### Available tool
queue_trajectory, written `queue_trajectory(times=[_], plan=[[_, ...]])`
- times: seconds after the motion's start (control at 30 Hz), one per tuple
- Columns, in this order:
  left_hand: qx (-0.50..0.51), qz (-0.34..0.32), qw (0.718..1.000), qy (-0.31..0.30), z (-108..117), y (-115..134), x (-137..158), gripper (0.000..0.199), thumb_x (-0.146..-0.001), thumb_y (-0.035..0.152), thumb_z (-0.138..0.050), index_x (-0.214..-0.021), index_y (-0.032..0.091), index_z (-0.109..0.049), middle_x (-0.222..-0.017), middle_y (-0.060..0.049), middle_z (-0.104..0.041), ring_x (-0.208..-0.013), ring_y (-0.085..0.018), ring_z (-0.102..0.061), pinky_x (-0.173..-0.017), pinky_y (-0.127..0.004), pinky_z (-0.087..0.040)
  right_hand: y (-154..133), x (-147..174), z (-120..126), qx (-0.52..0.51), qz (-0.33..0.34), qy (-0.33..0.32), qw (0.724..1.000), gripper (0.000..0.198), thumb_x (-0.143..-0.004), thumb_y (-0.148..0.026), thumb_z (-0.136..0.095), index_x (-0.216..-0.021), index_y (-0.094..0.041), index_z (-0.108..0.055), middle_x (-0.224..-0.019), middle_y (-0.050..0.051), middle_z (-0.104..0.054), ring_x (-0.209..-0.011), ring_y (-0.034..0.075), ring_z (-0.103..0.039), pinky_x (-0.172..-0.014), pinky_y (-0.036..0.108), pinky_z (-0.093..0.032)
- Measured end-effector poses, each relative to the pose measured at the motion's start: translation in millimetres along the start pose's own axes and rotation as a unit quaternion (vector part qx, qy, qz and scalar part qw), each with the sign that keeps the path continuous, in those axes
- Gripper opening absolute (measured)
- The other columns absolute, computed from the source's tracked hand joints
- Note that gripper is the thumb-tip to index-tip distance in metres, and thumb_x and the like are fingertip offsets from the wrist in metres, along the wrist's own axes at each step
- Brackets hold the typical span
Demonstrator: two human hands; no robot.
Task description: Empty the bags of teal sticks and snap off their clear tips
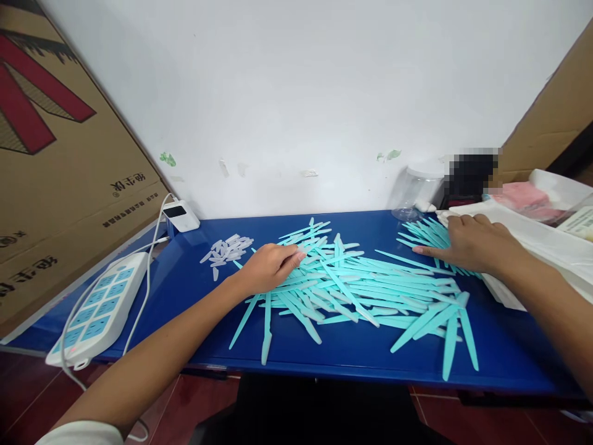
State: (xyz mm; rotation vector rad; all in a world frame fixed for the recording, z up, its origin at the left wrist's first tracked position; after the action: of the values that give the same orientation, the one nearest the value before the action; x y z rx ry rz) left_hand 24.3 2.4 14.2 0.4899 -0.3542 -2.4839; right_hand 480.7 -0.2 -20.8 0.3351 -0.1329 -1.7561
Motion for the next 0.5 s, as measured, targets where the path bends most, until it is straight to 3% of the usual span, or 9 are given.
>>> queue_trajectory(times=[0.2, 0.37, 0.5], plan=[[-0.01, -0.002, 1.0, 0.0, -1, 0, 1, 0.044, -0.115, 0.044, -0.03, -0.082, 0.02, -0.049, -0.067, 0.0, -0.052, -0.056, -0.015, -0.043, -0.06, -0.032, -0.03, -17, 6, -2, 0.021, -0.014, -0.012, 1.0, 0.084, -0.102, -0.072, -0.022, -0.125, -0.003, -0.064, -0.125, 0.032, -0.064, -0.107, 0.044, -0.066, -0.082, 0.05, -0.047], [-0.014, -0.007, 1.0, -0.002, -1, 2, 1, 0.045, -0.115, 0.043, -0.029, -0.083, 0.02, -0.051, -0.068, -0.001, -0.054, -0.056, -0.015, -0.043, -0.06, -0.032, -0.03, -21, 8, -7, 0.022, -0.063, -0.021, 0.998, 0.075, -0.105, -0.063, -0.031, -0.126, -0.001, -0.067, -0.122, 0.033, -0.063, -0.103, 0.044, -0.069, -0.077, 0.046, -0.047], [-0.016, -0.006, 1.0, 0.0, 0, 2, 0, 0.045, -0.115, 0.044, -0.03, -0.081, 0.021, -0.048, -0.066, 0.0, -0.05, -0.055, -0.015, -0.039, -0.059, -0.032, -0.028, -17, 7, -14, 0.015, -0.07, -0.019, 0.997, 0.086, -0.102, -0.07, -0.03, -0.122, 0.004, -0.067, -0.112, 0.035, -0.063, -0.103, 0.046, -0.068, -0.082, 0.049, -0.047]])
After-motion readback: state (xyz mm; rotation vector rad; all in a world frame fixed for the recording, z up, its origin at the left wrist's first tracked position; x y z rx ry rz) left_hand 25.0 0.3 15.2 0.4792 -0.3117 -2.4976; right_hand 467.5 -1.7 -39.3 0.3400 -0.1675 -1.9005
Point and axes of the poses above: each hand's wrist, its own x-axis away from the middle knuckle, its own z-axis out of the back of the hand, y = z × x, the point moved 4 cm from there along -x, towards the middle knuckle
